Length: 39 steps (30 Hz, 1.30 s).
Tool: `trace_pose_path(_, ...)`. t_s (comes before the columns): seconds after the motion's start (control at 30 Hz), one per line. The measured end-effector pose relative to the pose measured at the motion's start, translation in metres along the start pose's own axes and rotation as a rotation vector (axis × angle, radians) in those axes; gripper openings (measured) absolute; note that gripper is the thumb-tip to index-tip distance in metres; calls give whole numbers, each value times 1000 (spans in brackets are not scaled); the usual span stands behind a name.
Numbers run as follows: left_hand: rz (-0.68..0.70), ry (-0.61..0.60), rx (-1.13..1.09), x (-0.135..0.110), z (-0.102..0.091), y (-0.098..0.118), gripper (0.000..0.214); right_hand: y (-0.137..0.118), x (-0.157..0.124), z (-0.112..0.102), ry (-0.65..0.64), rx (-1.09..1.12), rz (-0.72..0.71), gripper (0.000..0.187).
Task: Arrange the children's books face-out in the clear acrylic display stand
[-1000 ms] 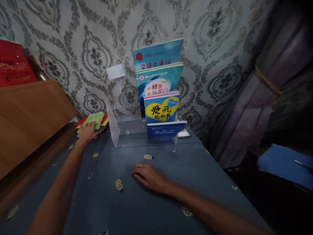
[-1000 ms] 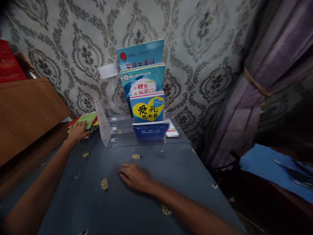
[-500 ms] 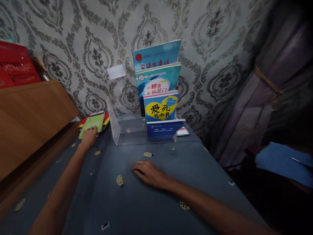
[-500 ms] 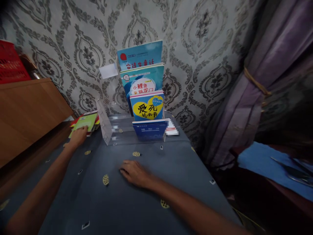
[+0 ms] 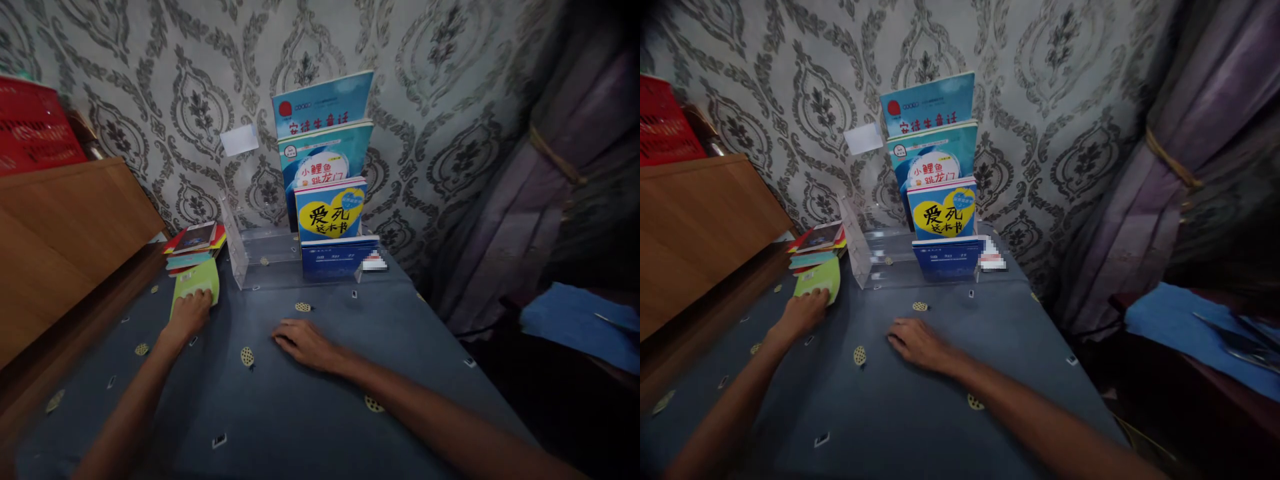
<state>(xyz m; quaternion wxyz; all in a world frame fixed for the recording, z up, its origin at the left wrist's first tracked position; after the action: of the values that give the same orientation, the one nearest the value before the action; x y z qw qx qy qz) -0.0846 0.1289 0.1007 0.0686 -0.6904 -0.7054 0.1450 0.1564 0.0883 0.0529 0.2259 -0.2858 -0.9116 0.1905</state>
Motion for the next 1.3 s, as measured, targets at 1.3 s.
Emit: trace_pose_path(1.3,-26,-41,-18,-57,0,72,52,10,-34,-21,215,70,80,24)
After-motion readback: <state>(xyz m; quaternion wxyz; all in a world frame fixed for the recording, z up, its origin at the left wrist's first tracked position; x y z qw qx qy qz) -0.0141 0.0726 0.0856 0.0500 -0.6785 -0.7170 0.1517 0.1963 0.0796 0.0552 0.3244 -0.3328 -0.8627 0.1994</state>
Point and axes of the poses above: each hand's wrist, its own x-axis towards the middle knuckle, its own z-axis out of the palm, y = z × x, the point moved 8 cm from there along x, towards the middle knuckle, and after that the axes turned 2 degrees about -x, right-handed, at the moved point
